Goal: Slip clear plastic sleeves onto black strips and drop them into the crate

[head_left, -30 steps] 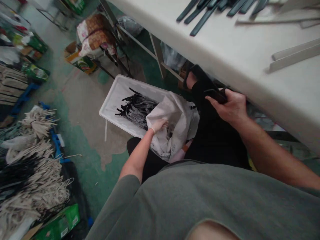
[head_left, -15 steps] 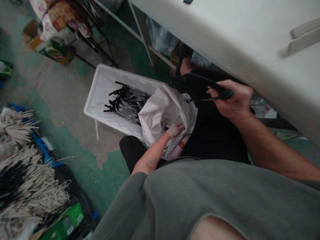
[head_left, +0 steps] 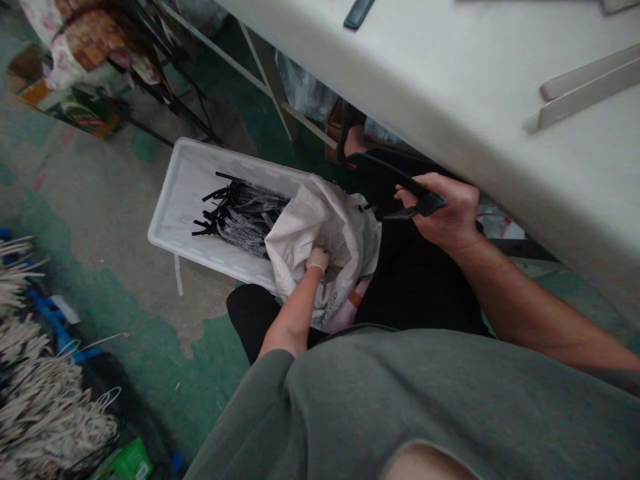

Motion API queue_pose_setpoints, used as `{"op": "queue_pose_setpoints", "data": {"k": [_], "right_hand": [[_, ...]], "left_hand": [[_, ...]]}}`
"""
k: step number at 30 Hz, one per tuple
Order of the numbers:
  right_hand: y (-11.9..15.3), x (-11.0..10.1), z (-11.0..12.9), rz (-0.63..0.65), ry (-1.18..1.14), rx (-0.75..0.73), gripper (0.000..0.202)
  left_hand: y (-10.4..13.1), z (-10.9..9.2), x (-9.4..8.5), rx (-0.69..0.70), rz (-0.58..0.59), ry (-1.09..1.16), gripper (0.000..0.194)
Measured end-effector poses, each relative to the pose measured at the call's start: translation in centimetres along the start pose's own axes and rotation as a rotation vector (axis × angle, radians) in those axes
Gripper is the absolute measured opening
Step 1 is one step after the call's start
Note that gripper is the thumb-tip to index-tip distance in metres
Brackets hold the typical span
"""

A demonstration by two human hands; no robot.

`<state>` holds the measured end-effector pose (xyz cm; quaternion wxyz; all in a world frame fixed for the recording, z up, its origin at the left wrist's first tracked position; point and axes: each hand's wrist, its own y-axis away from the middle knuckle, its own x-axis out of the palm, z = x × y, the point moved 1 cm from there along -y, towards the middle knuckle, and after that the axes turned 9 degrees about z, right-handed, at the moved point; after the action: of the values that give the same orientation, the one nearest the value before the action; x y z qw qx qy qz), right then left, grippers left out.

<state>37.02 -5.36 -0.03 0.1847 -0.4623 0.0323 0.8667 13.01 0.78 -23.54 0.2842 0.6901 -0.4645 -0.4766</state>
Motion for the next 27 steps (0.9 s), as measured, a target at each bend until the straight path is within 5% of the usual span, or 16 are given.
{"op": "queue_pose_setpoints", "data": {"k": [8, 13, 17, 19, 23, 27], "right_hand": [[-0.1, 0.3, -0.3, 0.019, -0.080, 0.067, 0.020], [-0.4, 0.3, -0.8, 0.020, -0.142, 0.067, 0.020], [-1.0, -0.1, -0.4, 0.008, -0.266, 0.110, 0.021], [-0.7, -0.3, 0.7, 0.130, -0.444, 0.157, 0.025], [2.5, 0.2, 4.4, 0.611, -0.933, 0.167, 0.038], [5.7, 1.1, 7.0, 0.661, -1.089, 0.134, 0.043]], "left_hand": [[8.4, 2.2, -4.0, 0.065, -0.089, -0.005, 0.029], [15.6, 2.6, -5.7, 0.220, -0.345, 0.459, 0.025], [21.1, 1.0, -6.5, 0.375, -0.631, 0.555, 0.029], [23.1, -0.1, -6.8, 0.435, -0.730, 0.518, 0.028], [25.6, -1.6, -7.2, 0.538, -0.822, 0.465, 0.029], [27.5, -1.9, -7.6, 0.565, -0.840, 0.509, 0.032]]}}
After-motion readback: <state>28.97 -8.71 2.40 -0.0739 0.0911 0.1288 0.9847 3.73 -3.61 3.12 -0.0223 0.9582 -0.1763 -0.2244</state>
